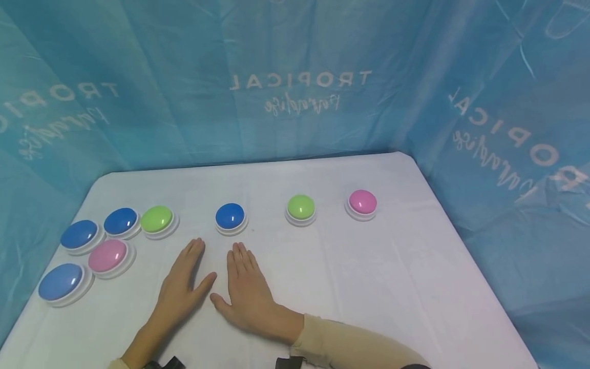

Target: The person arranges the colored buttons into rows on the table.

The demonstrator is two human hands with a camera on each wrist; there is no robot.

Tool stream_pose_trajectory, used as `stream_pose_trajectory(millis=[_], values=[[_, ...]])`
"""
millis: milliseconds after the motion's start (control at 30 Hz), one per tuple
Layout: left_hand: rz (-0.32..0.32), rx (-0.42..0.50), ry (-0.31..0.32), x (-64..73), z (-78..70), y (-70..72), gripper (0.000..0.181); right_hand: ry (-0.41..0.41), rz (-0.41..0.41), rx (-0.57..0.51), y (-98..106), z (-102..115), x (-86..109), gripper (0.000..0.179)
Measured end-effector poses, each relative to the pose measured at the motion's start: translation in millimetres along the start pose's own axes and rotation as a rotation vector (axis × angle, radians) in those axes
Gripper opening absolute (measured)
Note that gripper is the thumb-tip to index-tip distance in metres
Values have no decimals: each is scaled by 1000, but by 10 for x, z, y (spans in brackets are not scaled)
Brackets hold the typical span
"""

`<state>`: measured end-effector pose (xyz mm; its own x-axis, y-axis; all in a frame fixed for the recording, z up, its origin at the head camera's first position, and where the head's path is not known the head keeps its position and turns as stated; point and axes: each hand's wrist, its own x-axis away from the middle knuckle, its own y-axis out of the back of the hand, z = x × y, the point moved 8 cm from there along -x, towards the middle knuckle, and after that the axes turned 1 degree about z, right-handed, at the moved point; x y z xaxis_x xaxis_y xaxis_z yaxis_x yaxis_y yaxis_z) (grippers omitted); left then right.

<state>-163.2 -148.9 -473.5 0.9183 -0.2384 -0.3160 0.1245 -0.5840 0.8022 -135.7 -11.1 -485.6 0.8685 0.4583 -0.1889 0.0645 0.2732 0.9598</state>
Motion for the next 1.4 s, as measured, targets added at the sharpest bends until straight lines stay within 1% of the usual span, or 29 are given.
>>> stream_pose_trajectory(millis=[100,200,300,400,500,567,633,800,933,1033,1167,1267,1400], values=[[-18,-11,31,139,90,110,76,83,11,14,-44,118,-53,88],[-55,-7,67,225,197,225,74,145,22,26,-115,229,-131,86],[-83,5,113,245,289,294,73,186,27,20,-169,324,-260,84],[-91,16,176,221,372,296,71,198,35,24,-219,372,-439,83],[-114,25,259,178,474,288,70,183,53,28,-293,376,-678,82],[-139,41,302,133,534,288,71,151,60,11,-331,346,-844,81],[-163,60,333,78,575,292,72,110,60,-33,-358,304,-1014,79],[-187,96,356,-85,639,276,75,17,35,-200,-377,207,-1400,80],[-214,118,373,-215,698,246,80,-13,16,-290,-382,159,-1620,82],[-238,137,391,-286,748,229,83,-16,15,-313,-400,135,-1705,82],[-255,142,408,-328,799,236,87,-9,16,-328,-398,132,-1728,81],[-253,131,403,-340,814,250,87,-10,6,-339,-370,138,-1711,80],[-244,116,377,-344,800,264,85,-30,7,-362,-343,133,-1658,81]])
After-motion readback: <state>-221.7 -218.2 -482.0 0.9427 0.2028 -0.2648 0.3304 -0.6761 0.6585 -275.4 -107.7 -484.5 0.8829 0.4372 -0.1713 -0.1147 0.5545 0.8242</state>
